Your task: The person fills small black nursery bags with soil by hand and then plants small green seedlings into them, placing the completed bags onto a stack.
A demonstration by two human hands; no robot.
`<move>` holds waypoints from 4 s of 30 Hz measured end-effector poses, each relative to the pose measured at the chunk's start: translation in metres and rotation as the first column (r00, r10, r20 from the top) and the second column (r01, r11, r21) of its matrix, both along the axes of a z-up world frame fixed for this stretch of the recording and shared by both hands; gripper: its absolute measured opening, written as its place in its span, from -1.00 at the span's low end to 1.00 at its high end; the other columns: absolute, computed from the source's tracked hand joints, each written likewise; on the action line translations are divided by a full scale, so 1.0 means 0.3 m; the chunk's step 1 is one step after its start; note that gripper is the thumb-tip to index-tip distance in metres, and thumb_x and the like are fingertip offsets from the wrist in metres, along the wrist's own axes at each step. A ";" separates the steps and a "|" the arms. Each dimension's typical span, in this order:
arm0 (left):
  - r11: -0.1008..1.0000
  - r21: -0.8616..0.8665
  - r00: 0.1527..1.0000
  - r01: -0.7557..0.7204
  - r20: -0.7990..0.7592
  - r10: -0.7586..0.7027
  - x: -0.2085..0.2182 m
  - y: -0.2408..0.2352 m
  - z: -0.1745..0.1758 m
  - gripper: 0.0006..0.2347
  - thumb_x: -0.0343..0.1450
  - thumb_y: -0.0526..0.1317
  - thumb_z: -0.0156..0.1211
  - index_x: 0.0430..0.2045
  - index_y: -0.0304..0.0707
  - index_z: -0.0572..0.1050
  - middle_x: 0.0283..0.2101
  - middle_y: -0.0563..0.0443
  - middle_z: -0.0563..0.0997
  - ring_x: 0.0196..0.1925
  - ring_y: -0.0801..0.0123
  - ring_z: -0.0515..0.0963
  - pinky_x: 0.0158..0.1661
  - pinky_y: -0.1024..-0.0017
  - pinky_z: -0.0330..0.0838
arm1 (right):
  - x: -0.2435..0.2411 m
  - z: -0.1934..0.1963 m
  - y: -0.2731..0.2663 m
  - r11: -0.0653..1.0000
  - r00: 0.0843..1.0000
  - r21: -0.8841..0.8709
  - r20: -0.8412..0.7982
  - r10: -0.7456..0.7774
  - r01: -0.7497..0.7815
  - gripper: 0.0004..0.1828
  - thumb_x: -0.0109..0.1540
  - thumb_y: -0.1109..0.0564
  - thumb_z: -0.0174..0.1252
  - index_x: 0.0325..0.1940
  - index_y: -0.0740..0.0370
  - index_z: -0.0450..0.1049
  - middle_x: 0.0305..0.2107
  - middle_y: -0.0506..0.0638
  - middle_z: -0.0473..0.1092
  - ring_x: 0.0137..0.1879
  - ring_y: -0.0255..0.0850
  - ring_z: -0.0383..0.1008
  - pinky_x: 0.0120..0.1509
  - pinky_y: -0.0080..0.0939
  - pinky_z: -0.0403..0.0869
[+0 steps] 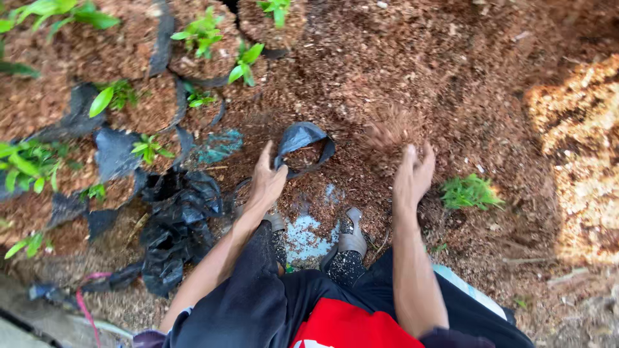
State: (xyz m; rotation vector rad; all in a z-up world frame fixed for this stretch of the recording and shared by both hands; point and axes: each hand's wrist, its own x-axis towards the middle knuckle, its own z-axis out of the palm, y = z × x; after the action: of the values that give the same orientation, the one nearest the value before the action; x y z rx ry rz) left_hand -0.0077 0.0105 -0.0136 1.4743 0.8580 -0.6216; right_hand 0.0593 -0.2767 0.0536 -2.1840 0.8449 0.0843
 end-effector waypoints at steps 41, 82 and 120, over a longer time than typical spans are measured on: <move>0.908 0.373 0.836 0.190 0.423 -0.349 0.104 0.011 -0.070 -0.66 0.44 -0.20 0.16 0.12 -0.26 0.51 0.33 -0.28 0.40 0.20 -0.13 0.56 0.20 0.18 0.44 | 0.313 -0.085 0.074 0.529 0.573 -0.222 -0.351 0.740 -0.819 -0.68 0.40 0.29 0.06 0.19 0.02 0.50 0.01 0.06 0.53 0.09 -0.11 0.54 0.10 -0.07 0.61; 0.798 0.571 0.721 0.192 0.470 -0.510 0.157 -0.015 -0.074 -0.54 0.33 -0.44 0.06 0.19 -0.40 0.44 0.16 -0.29 0.57 -0.29 0.12 0.67 -0.38 0.35 0.62 | -0.095 -0.135 0.421 0.622 0.698 -0.465 0.013 0.716 -0.630 -0.41 0.09 0.15 0.29 0.14 0.53 0.41 -0.08 0.39 0.43 0.01 0.11 0.46 0.07 0.06 0.50; 0.849 0.406 0.813 0.337 0.330 -0.481 0.129 0.007 -0.016 -0.57 0.45 -0.34 -0.02 0.28 -0.40 0.33 -0.66 -0.03 0.54 -0.77 0.50 0.40 -0.80 0.49 0.28 | -0.010 -0.079 0.439 0.559 0.535 0.054 -0.228 0.813 -0.827 -0.77 0.39 0.18 0.06 0.06 0.34 0.52 -0.14 0.27 0.55 -0.16 -0.06 0.62 -0.09 -0.07 0.62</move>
State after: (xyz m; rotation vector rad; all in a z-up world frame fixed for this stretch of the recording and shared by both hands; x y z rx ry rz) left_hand 0.0310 0.0126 -0.0183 2.0434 0.2967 -0.4552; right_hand 0.0564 -0.1450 0.0300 -2.4786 -0.1789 0.8091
